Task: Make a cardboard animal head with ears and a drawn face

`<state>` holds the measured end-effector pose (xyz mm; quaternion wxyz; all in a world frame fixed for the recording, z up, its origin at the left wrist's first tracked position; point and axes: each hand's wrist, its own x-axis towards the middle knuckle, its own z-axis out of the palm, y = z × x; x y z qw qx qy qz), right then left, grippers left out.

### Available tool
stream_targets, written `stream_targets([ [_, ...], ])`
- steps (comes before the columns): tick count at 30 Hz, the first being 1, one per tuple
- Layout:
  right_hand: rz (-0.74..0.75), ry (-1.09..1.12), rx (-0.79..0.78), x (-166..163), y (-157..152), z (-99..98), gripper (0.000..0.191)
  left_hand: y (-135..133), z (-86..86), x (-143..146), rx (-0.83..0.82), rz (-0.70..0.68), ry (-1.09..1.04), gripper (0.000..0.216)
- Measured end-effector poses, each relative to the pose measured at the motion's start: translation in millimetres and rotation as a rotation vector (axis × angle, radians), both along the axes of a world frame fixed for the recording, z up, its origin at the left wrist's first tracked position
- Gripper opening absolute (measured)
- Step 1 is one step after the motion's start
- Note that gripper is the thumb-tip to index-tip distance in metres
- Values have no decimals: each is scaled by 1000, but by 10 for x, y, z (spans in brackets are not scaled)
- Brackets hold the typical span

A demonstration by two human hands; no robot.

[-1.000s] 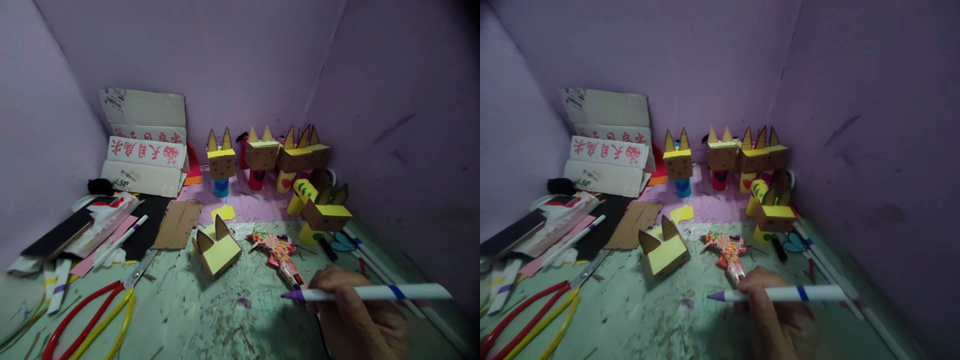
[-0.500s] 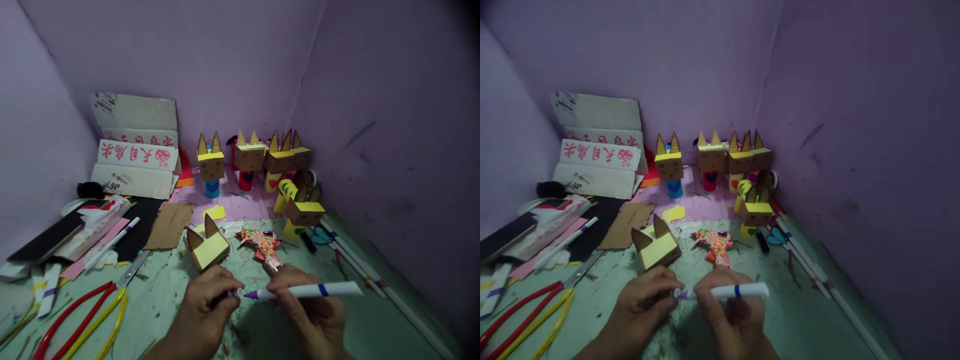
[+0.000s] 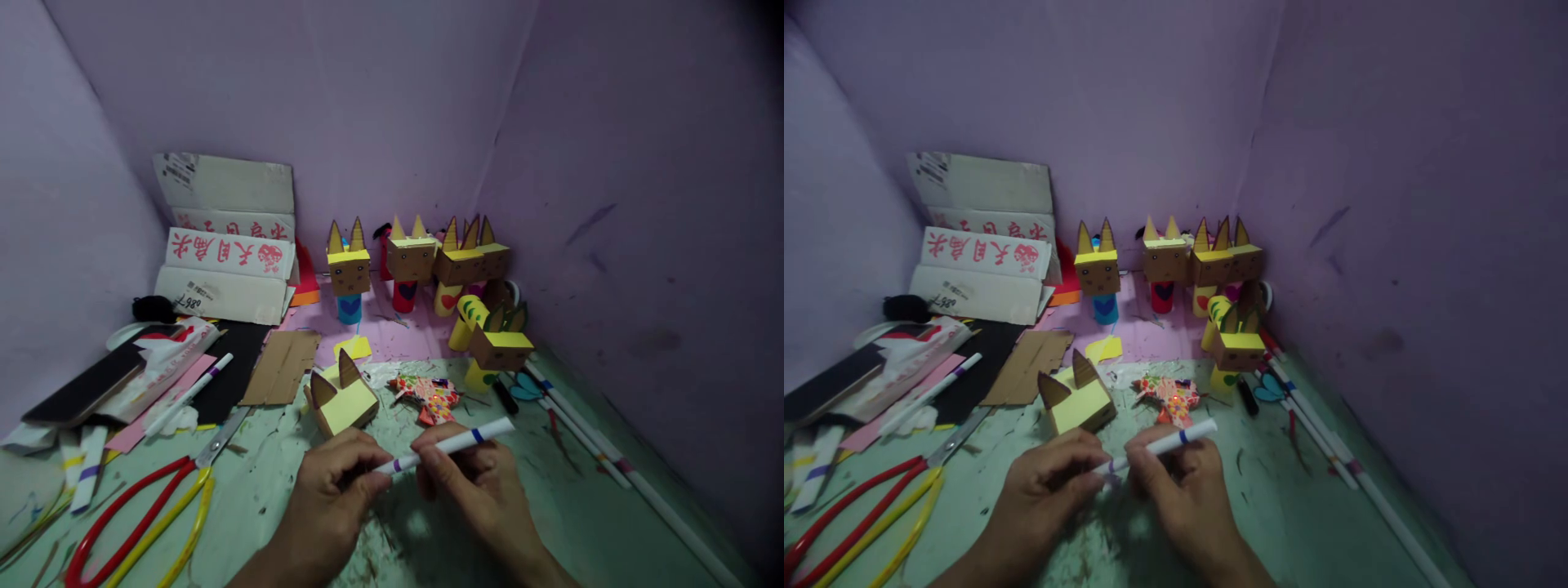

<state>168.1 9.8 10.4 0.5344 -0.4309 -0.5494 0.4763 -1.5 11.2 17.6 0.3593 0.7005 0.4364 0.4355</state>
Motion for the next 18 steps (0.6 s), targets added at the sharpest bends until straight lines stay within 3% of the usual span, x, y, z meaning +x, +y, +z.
stream_targets([
  [4,-47,154,-176,-101,-6,-3,31,-45,-60,24,149,52,-12,18],
  [7,-43,258,-245,-172,-26,-14,37,-93,-142,35,140,70,-34,19],
  [11,-71,386,-278,-214,-46,-52,37,-130,-179,37,110,92,-46,17],
  [16,13,432,-308,-242,-4,-136,39,-104,-108,65,350,109,22,18],
  [18,-2,405,-314,-265,18,-139,42,-77,-110,74,349,121,24,20],
])
